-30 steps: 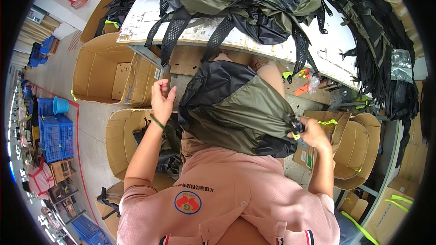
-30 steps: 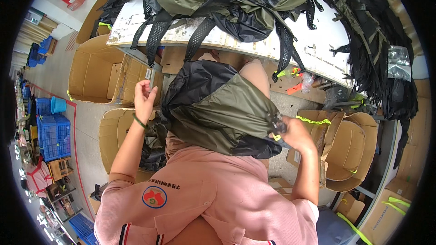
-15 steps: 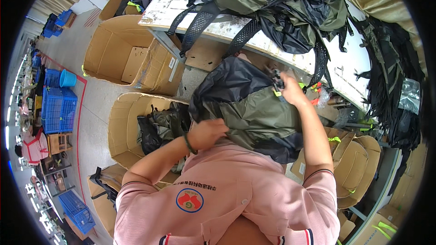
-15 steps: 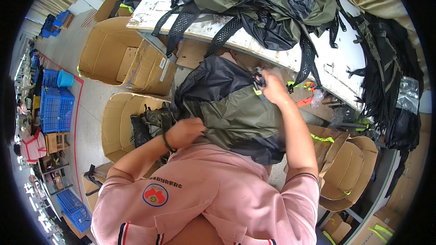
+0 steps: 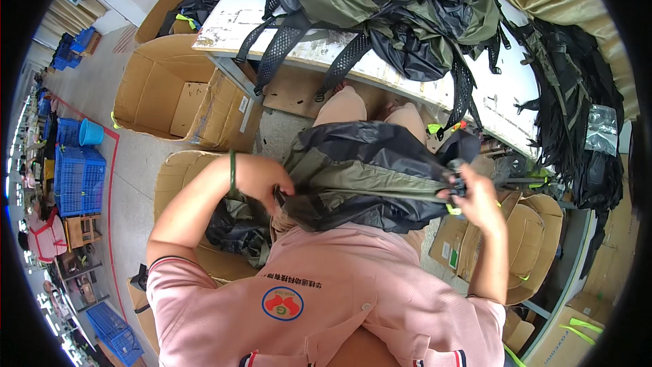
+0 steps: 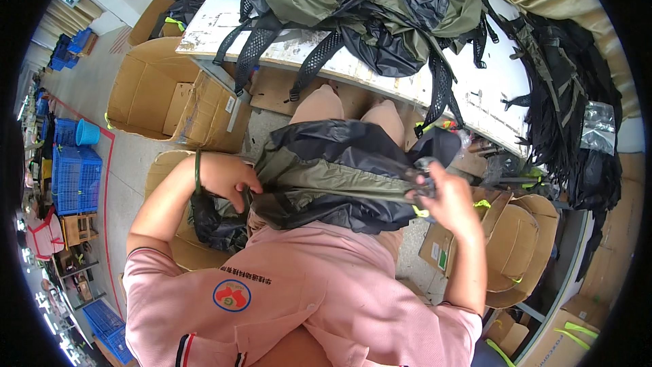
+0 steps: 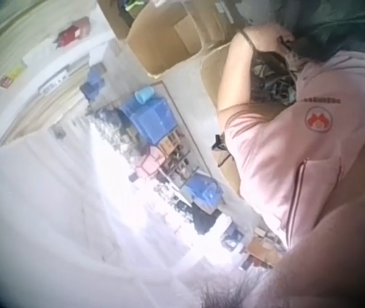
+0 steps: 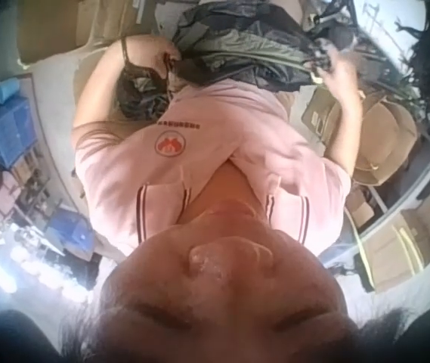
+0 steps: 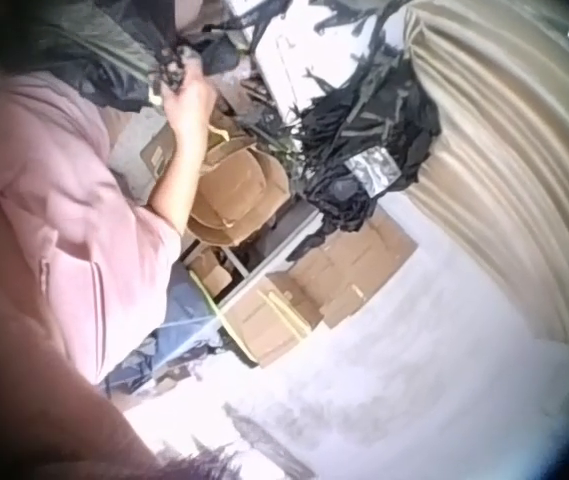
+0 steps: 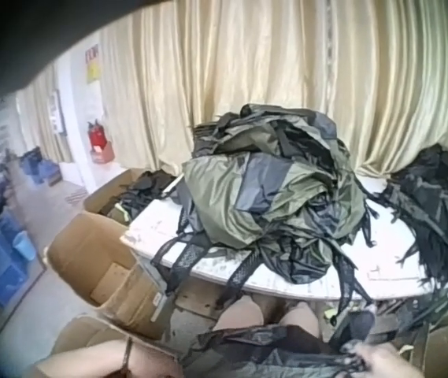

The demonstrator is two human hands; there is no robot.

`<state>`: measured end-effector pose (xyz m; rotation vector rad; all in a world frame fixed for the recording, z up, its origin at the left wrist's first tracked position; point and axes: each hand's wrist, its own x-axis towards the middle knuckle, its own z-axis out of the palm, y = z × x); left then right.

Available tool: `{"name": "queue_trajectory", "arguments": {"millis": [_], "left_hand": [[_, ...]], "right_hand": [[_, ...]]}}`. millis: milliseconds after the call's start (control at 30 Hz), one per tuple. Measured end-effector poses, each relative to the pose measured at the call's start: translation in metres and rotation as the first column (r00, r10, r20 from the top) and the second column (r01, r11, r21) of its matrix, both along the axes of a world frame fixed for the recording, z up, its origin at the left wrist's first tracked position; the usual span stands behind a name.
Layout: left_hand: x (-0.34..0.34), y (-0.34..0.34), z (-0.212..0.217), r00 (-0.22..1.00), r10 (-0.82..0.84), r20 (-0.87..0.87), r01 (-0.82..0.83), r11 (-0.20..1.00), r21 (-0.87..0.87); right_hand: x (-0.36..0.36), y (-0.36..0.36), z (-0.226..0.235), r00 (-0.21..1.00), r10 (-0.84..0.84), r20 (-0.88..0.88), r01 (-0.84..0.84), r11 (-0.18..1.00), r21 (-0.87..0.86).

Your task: The person is using scissors to trim excess straps or threads from several green and black backpacks.

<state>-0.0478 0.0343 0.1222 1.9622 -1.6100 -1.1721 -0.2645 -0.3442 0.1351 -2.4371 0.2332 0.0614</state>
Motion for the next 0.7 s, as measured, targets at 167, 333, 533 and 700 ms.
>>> {"name": "queue_trajectory", "arguments": {"millis": [167, 333, 533, 700], "left_hand": [[0.023, -0.062, -0.038, 0.912, 0.341, -0.230, -0.394, 0.885, -0.250], [0.030, -0.070, -0.092, 0.984, 0.168, 0.066, -0.145, 0.953, -0.265], [0.019, -0.048, -0.100, 0.981, 0.151, 0.122, -0.111, 0.952, -0.285], [0.009, -0.048, -0.101, 0.933, 0.263, 0.246, -0.222, 0.958, -0.180]], "right_hand": [[-0.022, 0.004, -0.070, 0.967, -0.120, -0.224, 0.172, 0.957, 0.233], [-0.048, -0.014, -0.075, 0.962, -0.147, -0.231, 0.257, 0.778, 0.573], [-0.056, -0.023, -0.088, 0.959, -0.206, -0.197, 0.282, 0.779, 0.560], [-0.053, -0.022, -0.101, 0.946, -0.243, -0.216, 0.325, 0.750, 0.576]]}}
